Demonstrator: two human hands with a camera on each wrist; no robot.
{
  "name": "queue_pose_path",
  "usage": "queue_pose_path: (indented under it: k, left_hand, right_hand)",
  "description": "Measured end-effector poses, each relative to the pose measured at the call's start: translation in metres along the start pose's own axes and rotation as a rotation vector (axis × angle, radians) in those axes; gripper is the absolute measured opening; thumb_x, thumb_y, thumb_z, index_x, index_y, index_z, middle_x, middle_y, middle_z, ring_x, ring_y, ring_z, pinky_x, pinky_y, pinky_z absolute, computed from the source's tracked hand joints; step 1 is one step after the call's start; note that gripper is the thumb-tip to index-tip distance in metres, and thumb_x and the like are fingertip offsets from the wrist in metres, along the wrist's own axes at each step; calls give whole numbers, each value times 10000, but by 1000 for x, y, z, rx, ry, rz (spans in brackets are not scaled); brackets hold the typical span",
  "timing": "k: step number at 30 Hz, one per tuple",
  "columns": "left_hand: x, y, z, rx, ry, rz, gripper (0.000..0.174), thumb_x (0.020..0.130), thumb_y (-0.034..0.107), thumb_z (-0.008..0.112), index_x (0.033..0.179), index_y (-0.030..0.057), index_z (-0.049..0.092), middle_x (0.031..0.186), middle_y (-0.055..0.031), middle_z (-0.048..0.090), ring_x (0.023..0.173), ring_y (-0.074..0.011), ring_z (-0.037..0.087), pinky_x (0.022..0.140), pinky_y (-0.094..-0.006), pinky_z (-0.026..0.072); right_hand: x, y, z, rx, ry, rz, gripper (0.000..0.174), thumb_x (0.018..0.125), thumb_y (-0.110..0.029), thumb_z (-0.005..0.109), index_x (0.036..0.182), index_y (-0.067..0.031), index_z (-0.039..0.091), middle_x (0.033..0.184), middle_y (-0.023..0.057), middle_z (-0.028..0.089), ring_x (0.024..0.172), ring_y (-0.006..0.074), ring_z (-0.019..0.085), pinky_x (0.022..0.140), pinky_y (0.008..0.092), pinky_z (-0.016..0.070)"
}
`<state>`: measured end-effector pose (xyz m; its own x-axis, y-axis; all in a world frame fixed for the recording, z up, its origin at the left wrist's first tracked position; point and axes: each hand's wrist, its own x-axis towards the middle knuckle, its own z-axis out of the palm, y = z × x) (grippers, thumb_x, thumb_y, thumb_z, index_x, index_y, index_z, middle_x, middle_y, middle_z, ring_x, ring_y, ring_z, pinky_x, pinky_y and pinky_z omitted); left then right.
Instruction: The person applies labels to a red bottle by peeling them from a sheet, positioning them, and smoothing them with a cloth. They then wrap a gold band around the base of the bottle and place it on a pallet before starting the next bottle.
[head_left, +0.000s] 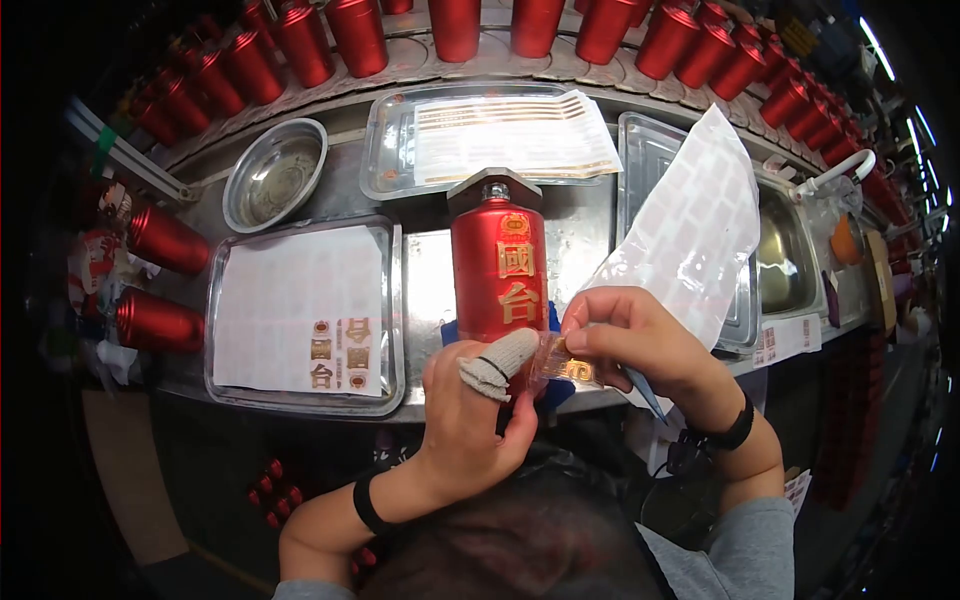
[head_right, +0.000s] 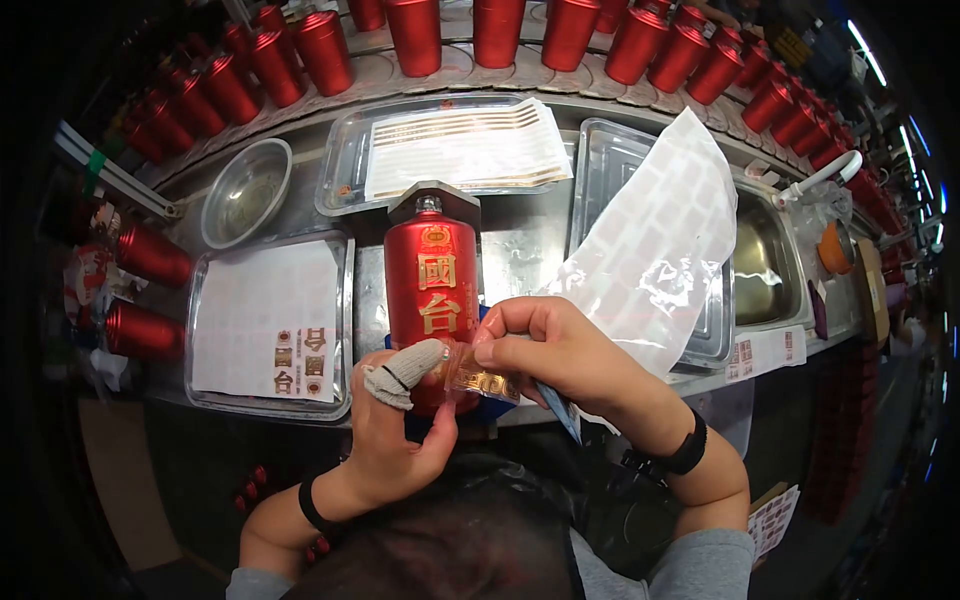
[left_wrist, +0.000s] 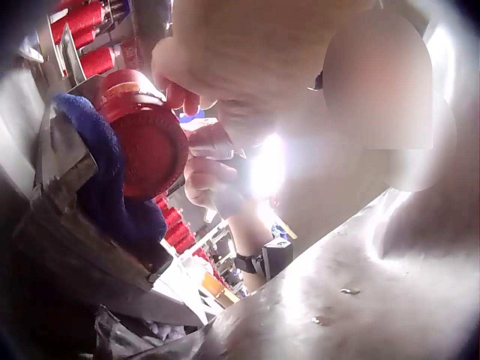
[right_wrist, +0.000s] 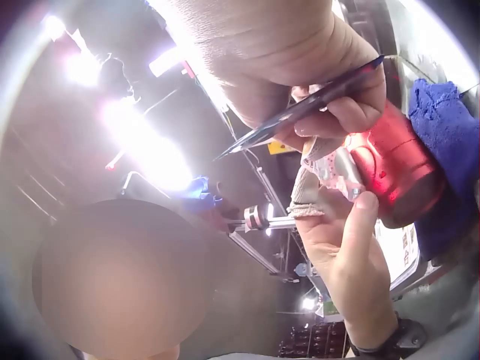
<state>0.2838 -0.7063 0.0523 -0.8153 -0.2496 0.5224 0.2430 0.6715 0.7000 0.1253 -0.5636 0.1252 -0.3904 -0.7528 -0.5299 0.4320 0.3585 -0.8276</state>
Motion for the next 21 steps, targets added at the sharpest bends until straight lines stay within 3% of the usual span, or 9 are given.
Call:
queue_pose_path:
  k: [11, 15, 21]
  left_hand:
    - [9, 3, -2, 23, 14, 130, 374, 696, -1, 763, 1057, 51, 683, 886, -37, 589, 810, -241, 561, 760, -394, 377]
    - [10, 1, -2, 49, -2, 150, 359, 685, 22, 786, 1031, 62, 696, 888, -28, 608, 826, -225, 570, 767, -390, 373]
    - [10, 4, -6, 48, -19, 169, 326, 700, 34, 797, 1010, 67, 702, 885, -27, 636, 831, -208, 578, 776, -377, 367]
  right_hand:
    - [1, 13, -24, -84, 55, 17, 143, 906, -165, 670, 908, -27, 632, 701, -4, 620, 520, 29, 516, 458, 178, 370]
    - [7, 14, -31, -137, 47, 40, 151, 913, -171, 678, 905, -26, 635, 717, -4, 628, 563, 34, 538, 503, 182, 400]
    - [22, 41, -45, -226, 35, -127, 148, 916, -145, 691, 889, -11, 636, 766, -2, 636, 705, 47, 583, 615, 198, 452]
